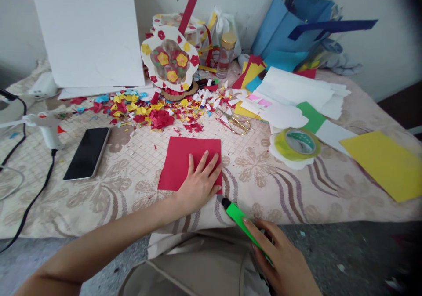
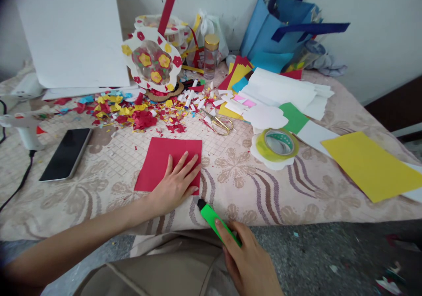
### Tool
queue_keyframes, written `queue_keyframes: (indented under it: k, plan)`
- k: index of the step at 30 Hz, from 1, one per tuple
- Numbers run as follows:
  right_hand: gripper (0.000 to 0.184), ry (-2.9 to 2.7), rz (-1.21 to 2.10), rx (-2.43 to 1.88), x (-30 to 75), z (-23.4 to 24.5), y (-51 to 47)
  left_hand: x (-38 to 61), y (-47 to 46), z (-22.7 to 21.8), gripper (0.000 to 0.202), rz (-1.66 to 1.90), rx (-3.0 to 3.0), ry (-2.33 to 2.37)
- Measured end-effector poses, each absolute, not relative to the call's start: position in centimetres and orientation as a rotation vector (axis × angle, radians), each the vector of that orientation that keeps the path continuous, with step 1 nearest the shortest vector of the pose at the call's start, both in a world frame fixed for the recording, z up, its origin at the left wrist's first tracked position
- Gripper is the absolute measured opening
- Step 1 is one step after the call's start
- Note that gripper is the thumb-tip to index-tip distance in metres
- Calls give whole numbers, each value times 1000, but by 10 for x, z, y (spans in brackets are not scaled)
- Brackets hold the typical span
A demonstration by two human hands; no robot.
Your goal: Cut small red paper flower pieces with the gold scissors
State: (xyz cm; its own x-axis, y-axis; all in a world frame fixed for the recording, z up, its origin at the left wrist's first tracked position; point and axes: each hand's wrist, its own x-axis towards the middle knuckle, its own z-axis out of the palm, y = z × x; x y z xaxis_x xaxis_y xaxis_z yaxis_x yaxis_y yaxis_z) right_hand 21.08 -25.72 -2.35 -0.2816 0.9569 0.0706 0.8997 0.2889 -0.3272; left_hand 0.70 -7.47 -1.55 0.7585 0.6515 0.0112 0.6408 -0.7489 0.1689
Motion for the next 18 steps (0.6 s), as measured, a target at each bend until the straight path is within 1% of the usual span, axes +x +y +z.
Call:
queue_keyframes:
  k: [9, 18]
  plan:
    - [54, -2314, 308, -1697, 212, -21, -255, 6, -73, -15, 53, 120, 2783, 1027]
    - [54, -2244, 454, -1714, 212, -26, -256, 7, -75, -17, 51, 115, 2813, 1043]
